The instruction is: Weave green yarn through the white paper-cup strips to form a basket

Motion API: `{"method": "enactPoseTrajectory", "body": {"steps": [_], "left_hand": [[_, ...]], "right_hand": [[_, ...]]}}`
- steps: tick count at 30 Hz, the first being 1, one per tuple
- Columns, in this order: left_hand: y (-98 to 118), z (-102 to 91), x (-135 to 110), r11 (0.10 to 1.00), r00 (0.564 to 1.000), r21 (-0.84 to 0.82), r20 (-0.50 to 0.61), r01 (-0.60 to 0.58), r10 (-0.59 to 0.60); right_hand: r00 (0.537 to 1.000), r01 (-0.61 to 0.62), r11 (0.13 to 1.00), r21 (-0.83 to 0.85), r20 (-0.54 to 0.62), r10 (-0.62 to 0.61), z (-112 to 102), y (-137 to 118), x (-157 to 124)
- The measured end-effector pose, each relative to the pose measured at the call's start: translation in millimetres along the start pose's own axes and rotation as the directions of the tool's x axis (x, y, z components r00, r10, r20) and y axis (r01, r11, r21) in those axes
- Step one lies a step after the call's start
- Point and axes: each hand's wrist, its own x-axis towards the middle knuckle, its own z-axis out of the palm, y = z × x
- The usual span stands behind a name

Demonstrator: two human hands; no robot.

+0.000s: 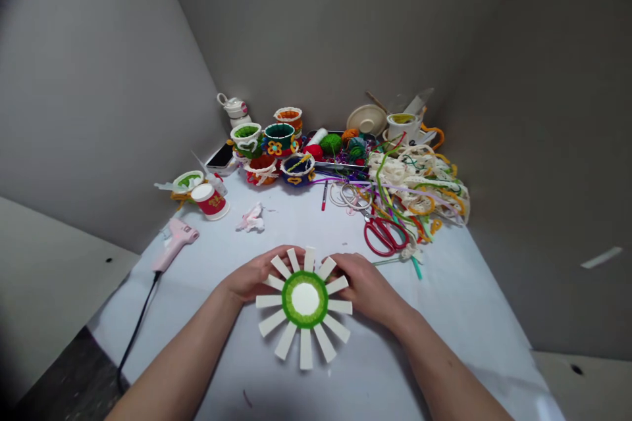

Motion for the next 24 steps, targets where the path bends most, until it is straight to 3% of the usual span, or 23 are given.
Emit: {"method": "enactPoseTrajectory", "body": {"steps": [9, 14, 24], "left_hand": [[6.1, -0.6, 0.5, 0.993, 0.991, 0.091, -0.113, 0.08, -0.069], [9.9, 1.0, 0.5, 0.988, 0.988, 0.122, -0.131, 0.099, -0.083], [8.3, 1.2, -0.2, 0.989, 0.985, 0.112, -0.153, 0.092, -0.074]], "right_hand": [[0.997, 0.054, 0.999, -0.006, -0.052, -0.054, 3.5, 3.4, 1.4], [0.992, 0.119, 0.993, 0.015, -0.04, -0.119, 3.5, 1.8, 2.2], [0.99, 0.126, 0.99, -0.063, -0.049, -0.129, 4.8, 6.3, 1.7]]}}
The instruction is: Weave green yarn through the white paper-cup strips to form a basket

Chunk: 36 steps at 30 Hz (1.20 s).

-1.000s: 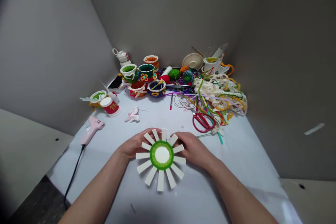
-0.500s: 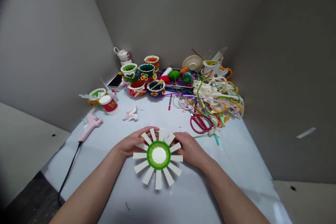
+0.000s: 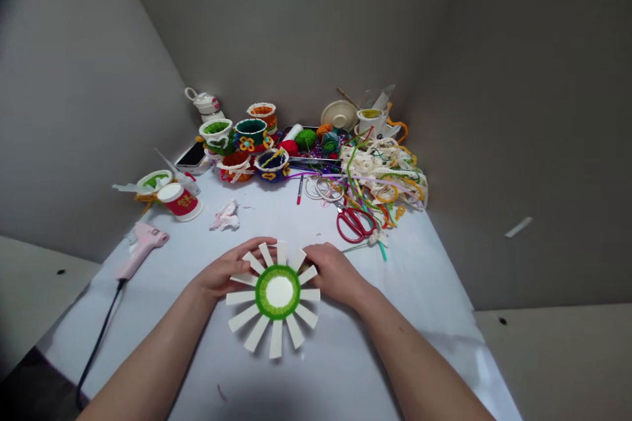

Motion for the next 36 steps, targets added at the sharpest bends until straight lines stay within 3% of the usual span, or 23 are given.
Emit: {"method": "enactPoseTrajectory", "body": {"steps": [5, 13, 16, 19, 21, 24, 28, 33, 34, 36], "left_hand": [[-2.9, 1.9, -0.2, 0.999, 0.996, 0.029, -0.079, 0.032, -0.029], [-1.4, 4.9, -2.7, 0.997, 0.998, 0.049, -0.045, 0.056, -0.054], [1.6, 7.9, -2.7, 0.995, 0.994, 0.067, -0.081, 0.072, -0.067], [4.4, 11.0, -3.0, 0.996, 0.992, 0.047, -0.107, 0.079, -0.073], [5.2, 12.0, -3.5, 0.995, 0.991, 0.05, -0.107, 0.087, -0.082], [5.5, 12.0, -4.7, 0.993, 0.992, 0.066, -0.093, 0.095, -0.089], [7.1, 12.0, -6.8, 0.996, 0.996, 0.041, -0.041, 0.075, -0.073], [11.9, 13.6, -8.5, 0.999, 0.999, -0.011, -0.036, 0.035, -0.035], [12.0, 13.4, -8.2, 0.999, 0.999, -0.027, -0.043, 0.031, -0.032], [10.2, 11.2, -6.8, 0.997, 0.998, -0.07, -0.062, 0.019, -0.023]], "right_hand": [[1.0, 0.009, 0.999, -0.049, -0.017, -0.01, 0.8, 1.1, -0.2], [1.0, -0.002, 0.999, -0.053, -0.017, 0.001, 1.2, -1.1, 1.0], [0.999, -0.012, 0.996, -0.084, -0.035, 0.009, -1.5, 3.2, 0.0], [0.991, -0.075, 0.981, -0.177, -0.119, 0.054, -12.9, 14.9, -7.6], [0.963, -0.173, 0.953, -0.247, -0.247, 0.111, -25.2, 25.7, -17.2], [0.874, -0.31, 0.902, -0.3, -0.464, 0.146, -46.0, 41.9, -33.9], [0.664, -0.464, 0.837, -0.29, -0.739, 0.112, -74.8, 57.4, -48.2], [0.395, -0.557, 0.818, -0.143, -0.912, 0.109, -117.9, 53.7, -46.7], [0.356, -0.545, 0.833, -0.097, -0.926, 0.126, -126.3, 46.9, -44.0], [0.328, -0.452, 0.889, 0.075, -0.913, 0.244, -140.6, 25.6, -36.6]]}}
